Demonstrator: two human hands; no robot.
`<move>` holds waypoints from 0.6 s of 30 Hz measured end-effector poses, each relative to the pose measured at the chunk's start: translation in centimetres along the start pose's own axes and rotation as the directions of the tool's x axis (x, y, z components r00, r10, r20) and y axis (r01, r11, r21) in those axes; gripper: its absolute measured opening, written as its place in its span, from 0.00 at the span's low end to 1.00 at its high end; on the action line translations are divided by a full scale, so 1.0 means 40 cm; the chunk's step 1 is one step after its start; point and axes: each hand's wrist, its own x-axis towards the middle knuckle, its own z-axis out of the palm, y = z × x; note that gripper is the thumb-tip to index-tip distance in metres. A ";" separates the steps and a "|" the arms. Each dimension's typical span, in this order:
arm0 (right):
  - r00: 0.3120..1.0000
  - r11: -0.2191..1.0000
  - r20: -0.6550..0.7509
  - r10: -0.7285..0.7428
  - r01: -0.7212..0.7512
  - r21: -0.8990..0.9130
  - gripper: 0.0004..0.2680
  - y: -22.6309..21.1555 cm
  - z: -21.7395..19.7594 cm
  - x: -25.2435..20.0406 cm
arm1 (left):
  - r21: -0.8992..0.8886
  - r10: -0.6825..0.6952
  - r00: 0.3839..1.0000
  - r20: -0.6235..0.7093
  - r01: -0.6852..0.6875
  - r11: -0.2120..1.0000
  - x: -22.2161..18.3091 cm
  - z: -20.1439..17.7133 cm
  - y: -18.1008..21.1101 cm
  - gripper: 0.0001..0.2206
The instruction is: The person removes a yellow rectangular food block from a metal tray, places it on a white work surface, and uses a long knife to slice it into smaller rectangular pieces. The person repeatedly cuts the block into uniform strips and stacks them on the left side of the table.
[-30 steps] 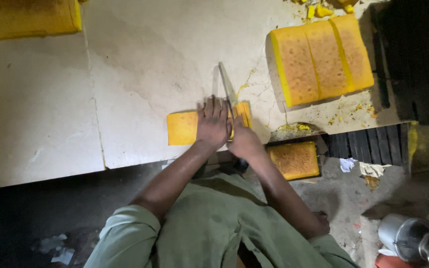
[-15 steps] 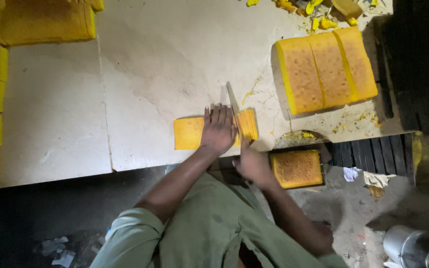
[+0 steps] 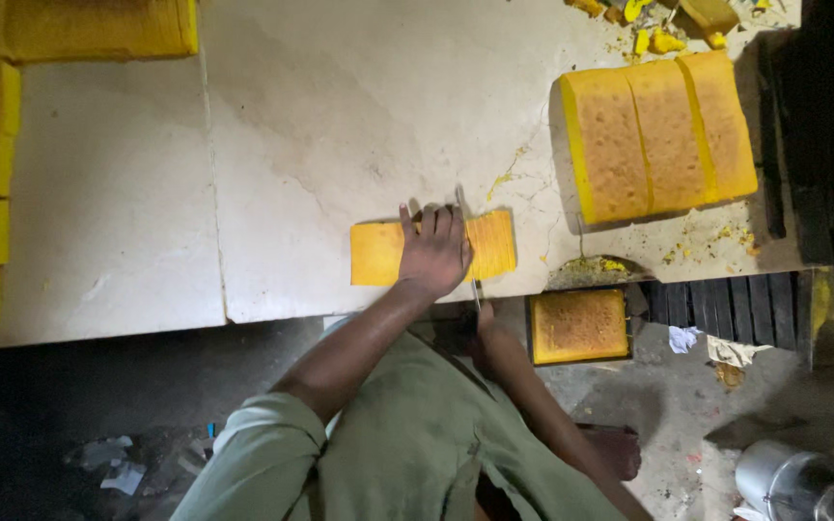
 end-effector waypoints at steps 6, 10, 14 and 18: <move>0.994 0.994 -0.079 -0.082 0.077 -0.072 0.29 -0.072 -0.069 0.222 | 0.088 0.058 0.982 -0.181 -0.043 0.995 -0.014 -0.004 -0.013 0.30; 0.990 0.993 -0.084 -0.113 0.110 -0.047 0.30 -0.085 -0.056 0.131 | 0.037 0.026 0.987 -0.160 -0.021 0.999 -0.016 -0.029 -0.017 0.28; 0.989 0.990 0.050 -0.136 0.134 0.043 0.32 -0.007 -0.011 -0.075 | -0.023 0.017 0.999 -0.038 -0.018 1.000 -0.019 -0.035 -0.010 0.27; 0.961 0.963 -0.070 -0.267 0.270 0.025 0.34 0.014 0.035 -0.013 | -0.019 0.013 0.999 -0.040 -0.014 1.000 -0.014 -0.011 -0.023 0.29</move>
